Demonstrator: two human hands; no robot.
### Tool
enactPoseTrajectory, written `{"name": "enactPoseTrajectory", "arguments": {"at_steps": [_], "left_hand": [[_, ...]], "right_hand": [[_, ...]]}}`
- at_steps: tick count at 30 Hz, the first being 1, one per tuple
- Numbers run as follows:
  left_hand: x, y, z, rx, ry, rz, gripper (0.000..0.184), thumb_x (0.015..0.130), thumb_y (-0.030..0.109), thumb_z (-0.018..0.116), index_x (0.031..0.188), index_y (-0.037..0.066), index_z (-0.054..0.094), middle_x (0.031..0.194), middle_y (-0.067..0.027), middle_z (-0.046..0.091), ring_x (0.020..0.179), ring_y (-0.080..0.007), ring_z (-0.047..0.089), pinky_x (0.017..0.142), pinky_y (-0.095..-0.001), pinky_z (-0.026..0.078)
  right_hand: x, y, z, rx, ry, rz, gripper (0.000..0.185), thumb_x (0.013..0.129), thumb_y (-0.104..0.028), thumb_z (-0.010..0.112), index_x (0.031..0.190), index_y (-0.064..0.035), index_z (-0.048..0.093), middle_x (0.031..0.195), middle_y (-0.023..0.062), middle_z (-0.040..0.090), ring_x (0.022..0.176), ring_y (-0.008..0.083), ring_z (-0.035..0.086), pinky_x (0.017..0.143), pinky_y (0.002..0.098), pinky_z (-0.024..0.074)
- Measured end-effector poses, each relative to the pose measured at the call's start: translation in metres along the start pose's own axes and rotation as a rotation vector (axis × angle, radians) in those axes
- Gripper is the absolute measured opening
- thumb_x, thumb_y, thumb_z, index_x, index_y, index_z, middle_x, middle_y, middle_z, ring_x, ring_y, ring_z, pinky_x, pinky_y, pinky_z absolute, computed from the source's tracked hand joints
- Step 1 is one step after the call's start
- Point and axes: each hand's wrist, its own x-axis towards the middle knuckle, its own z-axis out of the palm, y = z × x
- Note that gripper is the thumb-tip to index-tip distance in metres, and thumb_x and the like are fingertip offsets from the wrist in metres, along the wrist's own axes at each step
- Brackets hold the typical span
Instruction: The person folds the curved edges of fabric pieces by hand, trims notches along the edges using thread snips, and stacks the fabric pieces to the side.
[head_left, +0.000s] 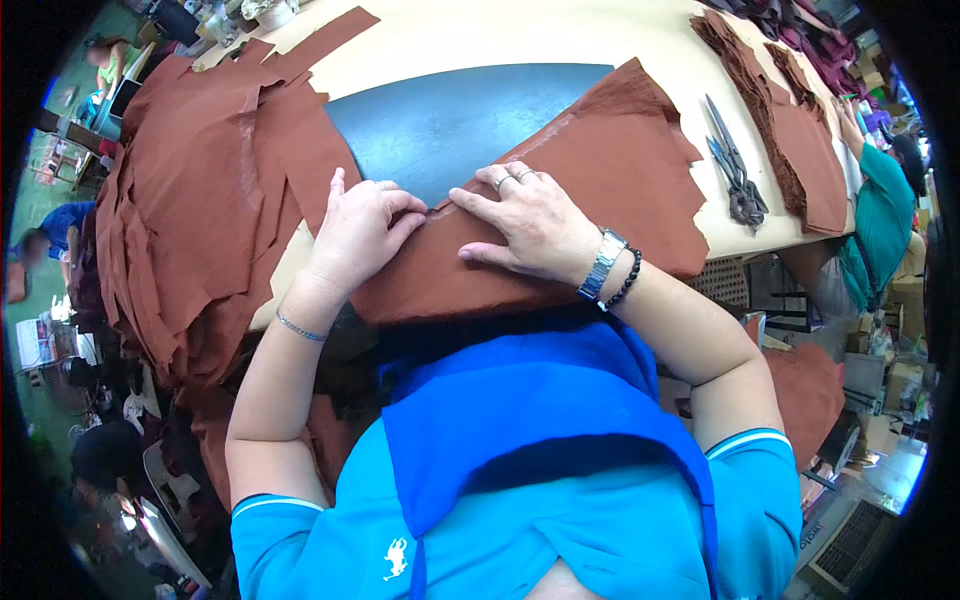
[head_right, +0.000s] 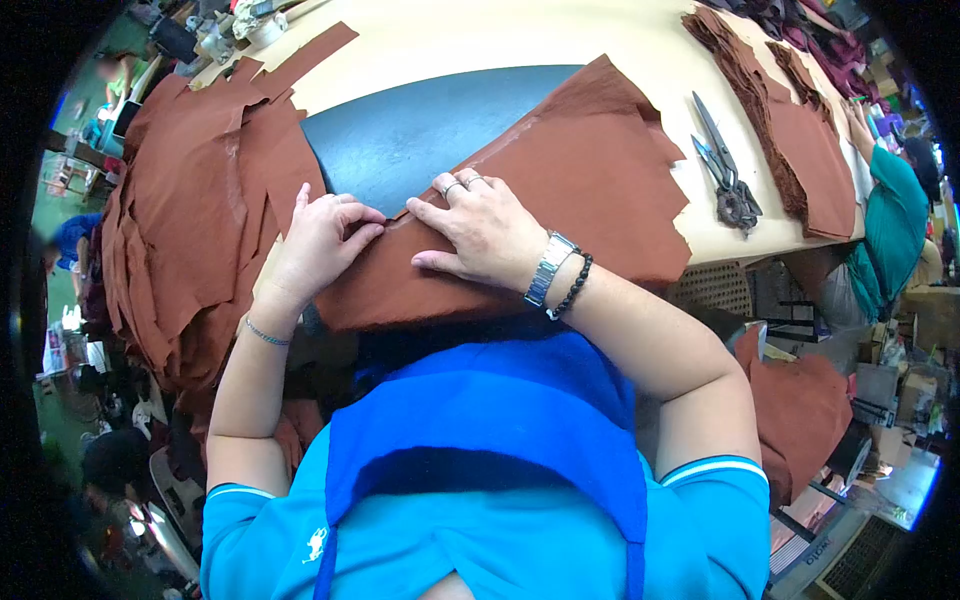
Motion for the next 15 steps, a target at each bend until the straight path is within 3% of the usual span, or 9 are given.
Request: {"name": "enactPoseTrajectory", "arguments": {"at_steps": [7,15], "left_hand": [[-0.012,-0.017,0.009,0.292,0.188,0.296,0.013,0.086,0.02,0.07,0.098,0.021,0.075,0.093,0.0047,0.067,0.093,-0.0156,0.064,0.116,-0.0617,0.025],[-0.013,-0.032,0.0,0.207,0.184,0.311,0.011,0.086,0.017,0.068,0.094,0.021,0.076,0.093,0.0047,0.067,0.095,-0.0159,0.063,0.115,-0.0629,0.023]], "right_hand": [[0.008,-0.011,-0.009,-0.047,-0.141,0.017,0.068,0.085,-0.063,0.062,0.138,-0.0216,0.056,0.128,0.0273,0.051,0.117,0.0453,0.054,0.095,0.0497,0.0501],[0.02,-0.019,-0.023,-0.037,-0.278,0.024,0.076,0.079,-0.066,0.066,0.141,-0.0242,0.053,0.128,0.0347,0.049,0.112,0.0487,0.057,0.086,0.0506,0.0548]]}}
